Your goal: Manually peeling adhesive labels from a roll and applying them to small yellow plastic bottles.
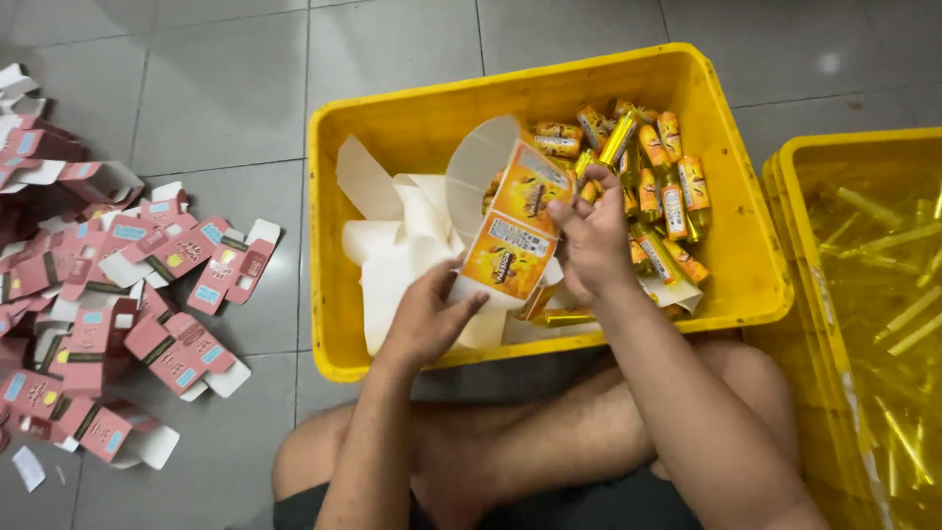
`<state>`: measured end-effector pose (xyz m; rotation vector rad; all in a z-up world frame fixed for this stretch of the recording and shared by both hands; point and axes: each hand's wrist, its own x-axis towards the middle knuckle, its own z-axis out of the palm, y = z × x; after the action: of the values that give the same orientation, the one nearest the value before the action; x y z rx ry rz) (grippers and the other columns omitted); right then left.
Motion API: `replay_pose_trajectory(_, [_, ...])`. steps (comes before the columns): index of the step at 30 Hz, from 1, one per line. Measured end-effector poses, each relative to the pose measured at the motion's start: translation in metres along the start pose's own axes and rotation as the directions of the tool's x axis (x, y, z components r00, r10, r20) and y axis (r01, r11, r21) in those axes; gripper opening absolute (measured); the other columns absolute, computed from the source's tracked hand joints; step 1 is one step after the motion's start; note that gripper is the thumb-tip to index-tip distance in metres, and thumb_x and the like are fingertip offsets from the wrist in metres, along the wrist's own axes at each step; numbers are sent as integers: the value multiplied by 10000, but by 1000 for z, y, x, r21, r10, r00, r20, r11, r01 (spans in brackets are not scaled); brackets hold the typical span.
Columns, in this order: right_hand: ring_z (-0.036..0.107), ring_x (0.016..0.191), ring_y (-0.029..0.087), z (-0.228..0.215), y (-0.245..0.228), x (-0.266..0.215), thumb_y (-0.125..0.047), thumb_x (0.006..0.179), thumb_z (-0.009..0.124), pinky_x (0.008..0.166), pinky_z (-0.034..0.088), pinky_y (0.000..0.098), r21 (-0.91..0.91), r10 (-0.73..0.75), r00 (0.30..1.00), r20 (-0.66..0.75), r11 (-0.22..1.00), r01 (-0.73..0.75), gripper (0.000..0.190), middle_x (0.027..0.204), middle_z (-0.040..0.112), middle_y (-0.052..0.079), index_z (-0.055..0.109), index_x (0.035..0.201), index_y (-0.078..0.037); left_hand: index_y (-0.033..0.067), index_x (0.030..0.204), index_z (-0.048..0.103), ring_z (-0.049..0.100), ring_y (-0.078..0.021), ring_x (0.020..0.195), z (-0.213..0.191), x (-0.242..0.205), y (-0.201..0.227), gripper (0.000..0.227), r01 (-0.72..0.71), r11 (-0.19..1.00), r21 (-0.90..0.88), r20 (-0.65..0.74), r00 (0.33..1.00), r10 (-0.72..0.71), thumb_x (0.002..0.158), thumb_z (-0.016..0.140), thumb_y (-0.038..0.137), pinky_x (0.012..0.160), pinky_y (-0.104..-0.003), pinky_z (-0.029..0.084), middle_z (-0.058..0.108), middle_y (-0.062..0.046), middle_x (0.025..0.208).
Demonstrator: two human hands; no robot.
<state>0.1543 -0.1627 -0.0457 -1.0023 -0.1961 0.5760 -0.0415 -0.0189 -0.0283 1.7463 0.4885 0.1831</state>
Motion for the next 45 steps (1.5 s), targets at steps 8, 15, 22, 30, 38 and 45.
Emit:
replay_pose_trajectory(8, [568,1126,434,-7,20,7,-362,819,859,986,439,523,-698,-560,676,479,223,680,404,1059,527,174,691,1057,-82,97,1197,753,762,-324,1005,9,16,-14,318,90,990,105,-238,969,-63,889,783,174,883,-405,605,788,-144,987])
replay_pose_trajectory(15, [643,1231,283,17,24,-13,-415,909,719,991,484,432,-641,-305,604,736,-28,767,250,1140,721,-28,784,1073,-238,27,1135,771,757,-333,928,5,15,-18,270,-3,999,48,-137,990,9,870,735,63,816,-454,617,779,-199,925])
replay_pose_trajectory(22, [646,1241,299,11,20,-15,-400,967,655,988,492,453,-584,-214,564,798,-45,810,312,1205,736,6,747,1168,-179,4,1069,784,743,-357,951,4,10,-2,229,-195,980,42,-20,980,196,858,697,14,853,-455,594,756,-182,961])
replay_pose_trajectory(30, [653,1215,292,6,27,-18,-320,1048,535,961,514,436,-580,-127,573,810,-29,814,352,1238,709,65,683,1291,-114,-11,1021,701,701,-290,816,8,12,-23,217,-33,981,193,-100,994,53,834,765,79,646,-410,562,695,-185,812])
replay_pose_trajectory(38, [645,1215,282,6,31,-20,-423,1059,514,947,524,430,-592,-118,583,804,-78,802,429,1292,667,59,639,1364,-148,121,1522,266,676,-204,884,6,16,-42,676,-77,901,-427,-43,997,65,956,595,-47,806,-323,574,754,-175,1033])
replay_pose_trajectory(45, [658,1200,293,-8,38,-12,-340,1059,491,953,522,457,-655,-4,666,746,172,735,351,1279,698,26,676,1328,-210,154,1543,328,677,-246,634,11,11,-10,679,-60,991,124,-95,993,72,952,647,59,625,-365,540,788,-154,951])
